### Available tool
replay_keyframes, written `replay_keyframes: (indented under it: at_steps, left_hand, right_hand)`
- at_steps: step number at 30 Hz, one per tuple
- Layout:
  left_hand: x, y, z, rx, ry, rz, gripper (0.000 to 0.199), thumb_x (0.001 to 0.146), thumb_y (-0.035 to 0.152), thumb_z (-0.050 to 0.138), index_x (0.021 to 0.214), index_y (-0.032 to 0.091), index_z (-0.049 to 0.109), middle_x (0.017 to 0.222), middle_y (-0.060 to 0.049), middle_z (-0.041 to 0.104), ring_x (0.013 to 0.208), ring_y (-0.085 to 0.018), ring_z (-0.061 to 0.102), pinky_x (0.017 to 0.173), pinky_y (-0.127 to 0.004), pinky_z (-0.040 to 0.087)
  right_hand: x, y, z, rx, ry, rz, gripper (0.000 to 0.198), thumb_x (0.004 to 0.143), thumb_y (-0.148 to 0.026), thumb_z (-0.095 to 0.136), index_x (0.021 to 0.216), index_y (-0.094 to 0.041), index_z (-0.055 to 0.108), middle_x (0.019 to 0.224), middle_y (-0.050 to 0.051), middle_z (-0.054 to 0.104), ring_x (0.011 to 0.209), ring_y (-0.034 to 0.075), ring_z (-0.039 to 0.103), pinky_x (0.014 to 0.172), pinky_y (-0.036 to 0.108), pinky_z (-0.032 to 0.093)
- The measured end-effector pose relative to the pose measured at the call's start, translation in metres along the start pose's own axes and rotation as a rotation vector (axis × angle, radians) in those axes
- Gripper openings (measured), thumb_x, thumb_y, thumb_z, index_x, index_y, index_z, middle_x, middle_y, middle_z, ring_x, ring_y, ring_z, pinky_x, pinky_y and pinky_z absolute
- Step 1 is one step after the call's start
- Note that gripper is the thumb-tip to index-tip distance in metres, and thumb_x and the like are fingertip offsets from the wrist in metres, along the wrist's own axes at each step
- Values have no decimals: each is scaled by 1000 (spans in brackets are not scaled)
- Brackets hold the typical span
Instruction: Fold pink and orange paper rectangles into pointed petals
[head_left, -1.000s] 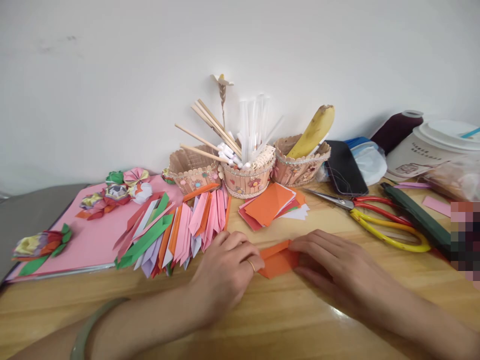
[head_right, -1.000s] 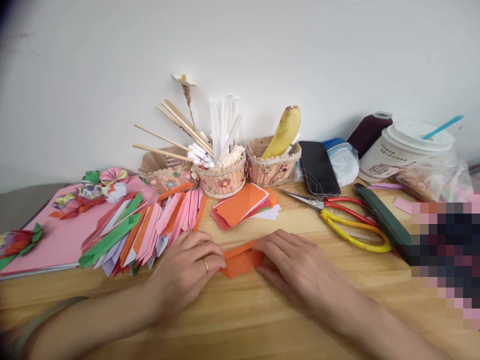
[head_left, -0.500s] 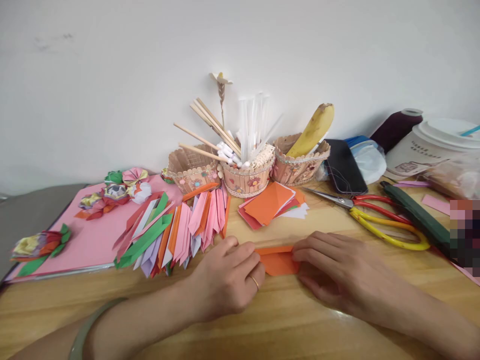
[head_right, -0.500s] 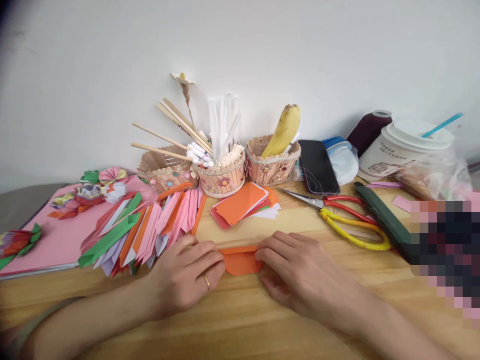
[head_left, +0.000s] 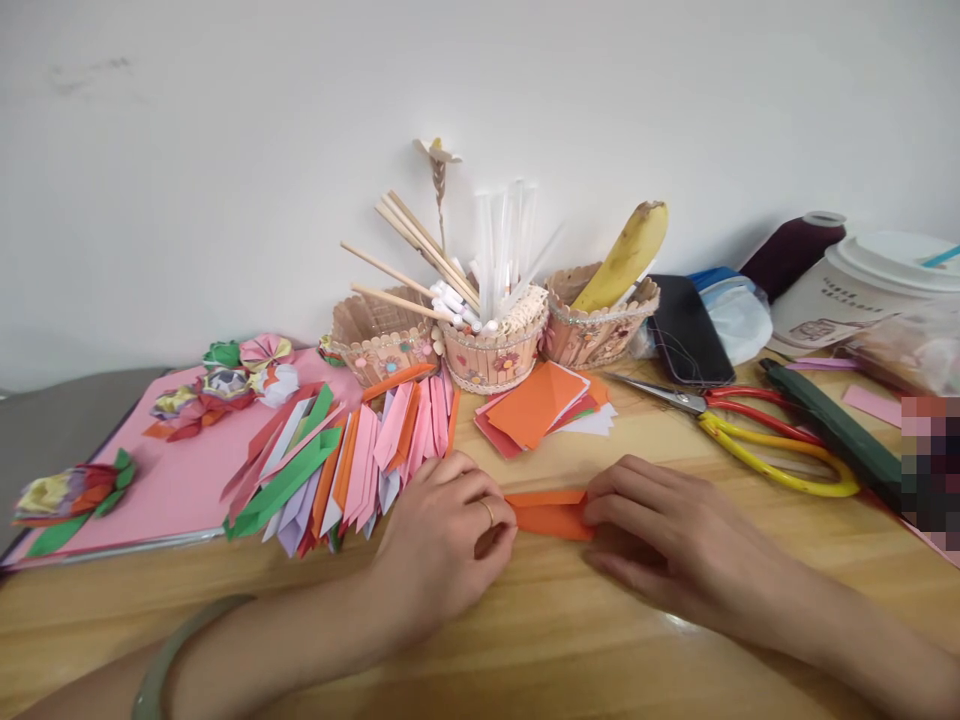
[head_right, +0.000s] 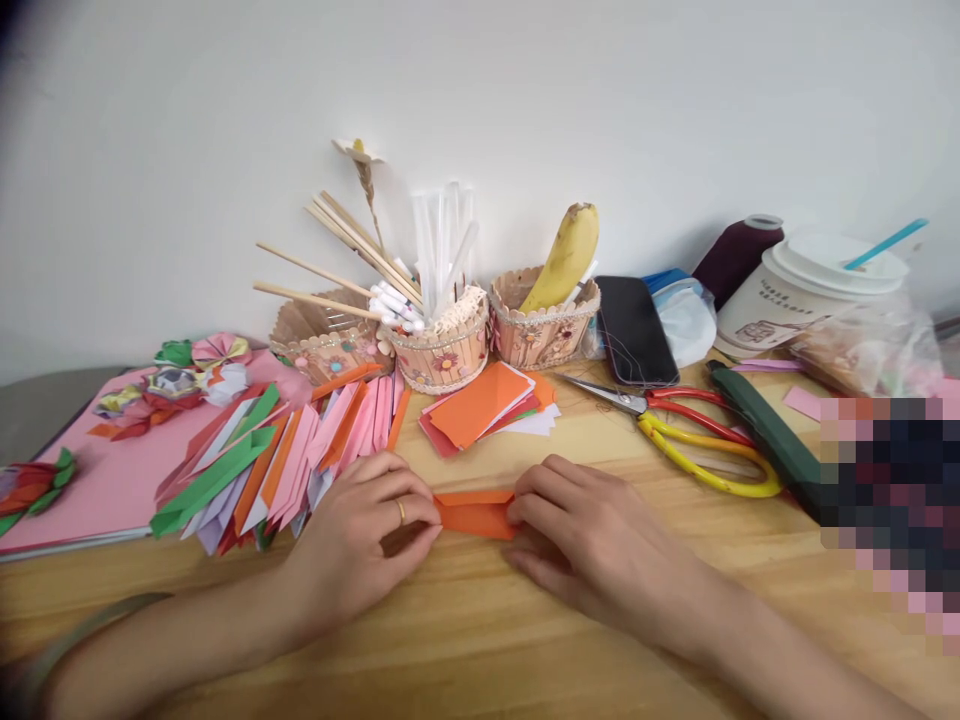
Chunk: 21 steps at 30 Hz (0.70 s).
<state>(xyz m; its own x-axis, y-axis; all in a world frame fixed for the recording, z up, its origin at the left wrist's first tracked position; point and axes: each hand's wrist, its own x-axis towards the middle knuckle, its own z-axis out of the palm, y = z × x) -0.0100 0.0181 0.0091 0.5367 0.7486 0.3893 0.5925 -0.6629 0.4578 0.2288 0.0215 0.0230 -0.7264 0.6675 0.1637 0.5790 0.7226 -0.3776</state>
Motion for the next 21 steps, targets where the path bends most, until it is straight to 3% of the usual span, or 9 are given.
replay_keyframes:
  at_steps: [6,12,21]
  left_hand:
    - [-1,0,0,-14,-24,-43,13,84,15,56,73,16,63,73,-1,63,76,-18,50,69,-33,40]
    - [0,3,-4,-12,-126,-121,10,84,16,60,74,15,62,77,-1,64,80,-19,50,72,-35,39]
    - [3,7,-3,11,-132,-194,13,85,17,54,74,15,61,82,-3,59,84,-22,47,73,-38,38]
  right_hand:
    - [0,1,5,72,45,24,18,94,-19,42,85,-19,58,84,4,58,77,16,53,66,29,42]
    - [1,-2,5,186,49,135,18,92,-22,45,80,-19,58,81,5,58,78,17,56,67,30,45]
    - [5,-8,9,243,69,307,19,90,-22,45,75,-18,56,87,6,53,76,18,55,67,32,46]
